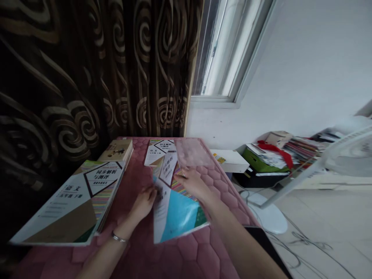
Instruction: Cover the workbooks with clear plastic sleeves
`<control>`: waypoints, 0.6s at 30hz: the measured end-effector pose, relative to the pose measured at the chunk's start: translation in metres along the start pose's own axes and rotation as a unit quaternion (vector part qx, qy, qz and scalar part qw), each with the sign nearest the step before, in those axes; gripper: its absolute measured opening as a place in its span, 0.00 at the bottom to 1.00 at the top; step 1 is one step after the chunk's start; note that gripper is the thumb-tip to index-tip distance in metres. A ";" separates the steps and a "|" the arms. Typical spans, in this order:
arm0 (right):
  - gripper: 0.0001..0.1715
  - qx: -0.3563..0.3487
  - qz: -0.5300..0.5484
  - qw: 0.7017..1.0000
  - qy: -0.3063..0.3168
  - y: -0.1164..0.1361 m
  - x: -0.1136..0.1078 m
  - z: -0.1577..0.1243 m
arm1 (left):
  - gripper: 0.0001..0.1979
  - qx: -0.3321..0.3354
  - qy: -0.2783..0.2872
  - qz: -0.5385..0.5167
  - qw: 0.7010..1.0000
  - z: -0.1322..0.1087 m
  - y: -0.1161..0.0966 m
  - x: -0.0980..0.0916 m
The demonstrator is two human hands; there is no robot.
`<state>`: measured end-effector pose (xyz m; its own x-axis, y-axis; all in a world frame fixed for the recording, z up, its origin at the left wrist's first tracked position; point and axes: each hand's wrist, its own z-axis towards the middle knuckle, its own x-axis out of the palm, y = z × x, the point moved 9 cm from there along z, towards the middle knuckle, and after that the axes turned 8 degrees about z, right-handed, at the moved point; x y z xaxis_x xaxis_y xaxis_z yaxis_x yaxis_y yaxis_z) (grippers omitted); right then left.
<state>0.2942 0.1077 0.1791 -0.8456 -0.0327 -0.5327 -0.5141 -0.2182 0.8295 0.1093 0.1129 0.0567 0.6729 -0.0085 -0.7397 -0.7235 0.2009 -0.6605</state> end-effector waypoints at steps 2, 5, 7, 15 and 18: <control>0.14 -0.034 -0.119 0.992 0.013 0.035 -0.014 -0.005 | 0.20 -0.028 0.024 -0.166 0.985 0.012 -0.004 -0.004; 0.12 -0.085 -0.356 0.930 -0.010 0.077 -0.016 -0.028 | 0.29 -0.077 0.088 -0.447 0.887 0.026 -0.014 -0.005; 0.17 -0.133 -0.487 0.863 -0.001 0.083 0.007 -0.048 | 0.31 -0.082 0.091 -0.560 0.819 0.034 -0.016 -0.014; 0.19 -0.330 -0.552 0.757 0.113 -0.056 0.134 -0.106 | 0.20 -0.256 -0.044 -0.242 0.935 0.023 0.080 -0.030; 0.20 -0.362 -0.548 0.749 0.089 -0.080 0.141 -0.119 | 0.17 -0.234 -0.052 -0.178 0.954 0.012 0.080 -0.023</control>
<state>0.2331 0.0047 0.0175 0.0926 0.4371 -0.8946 -0.6178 -0.6794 -0.3959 0.0378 0.1414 0.0226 0.8833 0.1082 -0.4562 -0.4189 -0.2553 -0.8714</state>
